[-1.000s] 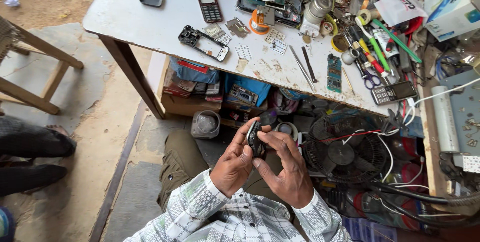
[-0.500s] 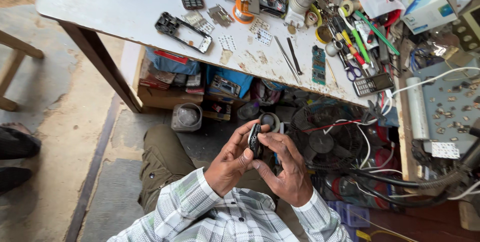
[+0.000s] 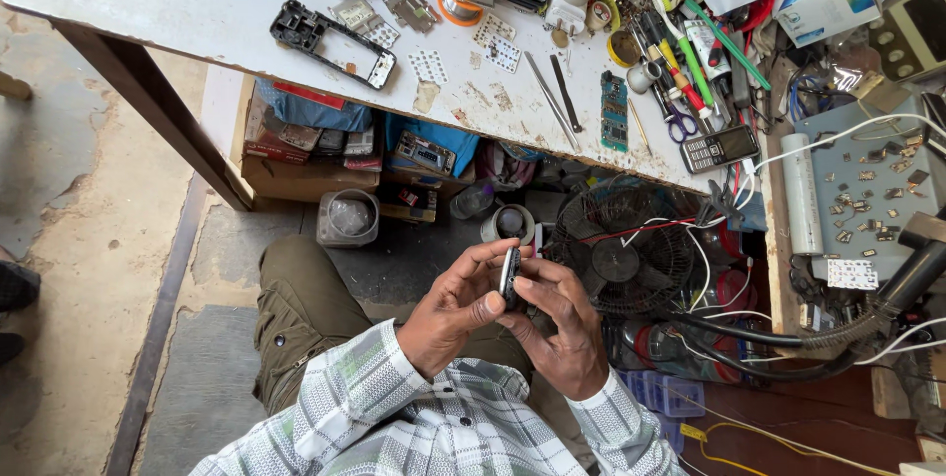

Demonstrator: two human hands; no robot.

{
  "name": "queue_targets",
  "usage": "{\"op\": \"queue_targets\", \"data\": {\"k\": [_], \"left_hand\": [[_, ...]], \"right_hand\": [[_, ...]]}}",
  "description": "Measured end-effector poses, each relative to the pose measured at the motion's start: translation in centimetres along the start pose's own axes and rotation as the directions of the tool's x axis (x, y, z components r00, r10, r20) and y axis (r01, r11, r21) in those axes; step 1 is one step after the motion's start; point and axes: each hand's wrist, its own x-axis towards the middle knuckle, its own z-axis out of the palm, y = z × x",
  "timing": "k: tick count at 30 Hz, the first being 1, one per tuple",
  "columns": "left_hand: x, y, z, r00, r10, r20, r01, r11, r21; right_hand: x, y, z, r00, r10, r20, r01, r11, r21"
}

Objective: The person uses a red-handled screwdriver to work on a mobile phone circuit board, then picks up a phone casing and applies a green substance to it. They assemble the casing with the circuit board, connect a charging cable, and handle several other phone parts and tools on the cluttered workbench.

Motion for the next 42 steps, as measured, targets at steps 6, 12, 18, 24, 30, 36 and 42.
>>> {"op": "queue_targets", "data": {"k": [6,12,18,24,30,36,42], "left_hand": [[0.1,0.1,-0.2,0.999,-0.041,0.016,0.041,0.999,-0.015],[0.1,0.0,-0.4,1.0,0.009,0.029,-0.008,1.0,-0.025],[0.3,-1.1,-0.6,0.993,-0.017,-0.113,0.019,1.0,0.016],[0.3,-1.0,-0.3,0.98,0.097,-0.173,-0.04,0.951,0.306],[0.3,-0.6,0.6,0.968,0.177,-0.178,-0.062,0.855,0.515],[0.4,-0.9,1.2,0.963,0.222,-0.156,-0.086,0.793,0.603],[0.4,-1.0,0.9,0.965,0.205,-0.165,-0.032,0.714,0.699]], "right_hand": [[0.0,0.3,-0.4,0.997,-0.004,0.082,0.003,1.0,0.019],[0.1,0.9,-0.8,0.993,-0.021,0.119,0.021,1.0,-0.001],[-0.4,2.7,1.2,0.998,-0.005,0.057,0.008,0.999,-0.05],[-1.2,3.2,3.6,0.995,-0.019,-0.101,-0.006,0.969,-0.245],[-1.4,3.6,2.8,0.893,0.438,-0.11,-0.251,0.684,0.684],[-1.8,4.5,2.1,0.891,0.454,-0.01,-0.329,0.661,0.674],[-2.2,3.9,2.5,0.874,0.479,-0.076,-0.365,0.753,0.548]]}}
